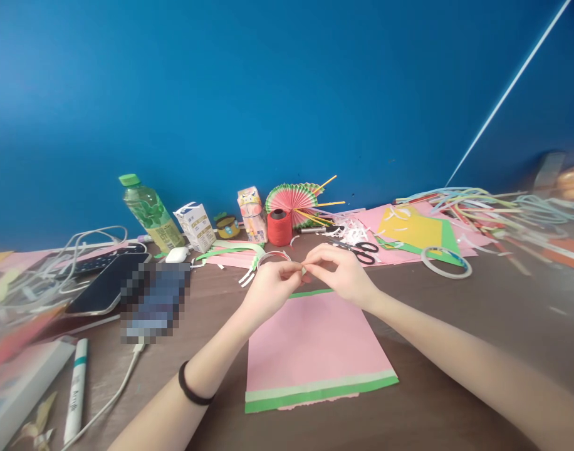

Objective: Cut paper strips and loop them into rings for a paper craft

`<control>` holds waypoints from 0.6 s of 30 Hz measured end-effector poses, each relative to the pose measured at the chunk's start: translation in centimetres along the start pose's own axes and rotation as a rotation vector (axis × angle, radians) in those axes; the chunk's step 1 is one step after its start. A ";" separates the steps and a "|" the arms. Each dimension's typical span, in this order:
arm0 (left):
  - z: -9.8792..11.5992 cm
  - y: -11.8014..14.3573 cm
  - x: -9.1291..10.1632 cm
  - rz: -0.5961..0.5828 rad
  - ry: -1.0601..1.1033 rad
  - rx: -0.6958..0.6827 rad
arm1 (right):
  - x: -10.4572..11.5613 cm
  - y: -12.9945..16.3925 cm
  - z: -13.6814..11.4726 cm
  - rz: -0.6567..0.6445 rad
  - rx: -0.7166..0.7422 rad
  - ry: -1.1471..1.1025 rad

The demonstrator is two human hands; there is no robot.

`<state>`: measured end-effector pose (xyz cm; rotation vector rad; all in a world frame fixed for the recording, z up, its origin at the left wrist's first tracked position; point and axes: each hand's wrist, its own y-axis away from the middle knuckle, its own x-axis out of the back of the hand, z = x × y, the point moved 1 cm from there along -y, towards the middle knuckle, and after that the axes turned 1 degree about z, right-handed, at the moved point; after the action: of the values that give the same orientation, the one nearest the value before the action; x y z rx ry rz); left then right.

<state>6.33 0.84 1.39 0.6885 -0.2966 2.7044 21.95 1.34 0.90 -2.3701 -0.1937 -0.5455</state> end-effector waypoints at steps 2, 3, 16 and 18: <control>0.0 0.0 0.0 0.010 -0.029 -0.018 | 0.0 0.0 0.0 0.004 0.042 0.042; 0.0 0.0 0.0 0.012 -0.036 -0.026 | 0.0 0.0 0.0 0.007 0.066 0.062; -0.2 0.1 -0.2 0.002 0.063 -0.021 | 0.3 -0.2 0.0 -0.035 0.148 0.106; -0.4 0.0 -0.2 -0.006 0.113 -0.006 | 0.3 -0.3 0.0 -0.048 0.112 0.088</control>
<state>6.32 0.93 1.01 0.5318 -0.2738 2.7232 22.19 1.57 1.18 -2.2334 -0.2359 -0.6439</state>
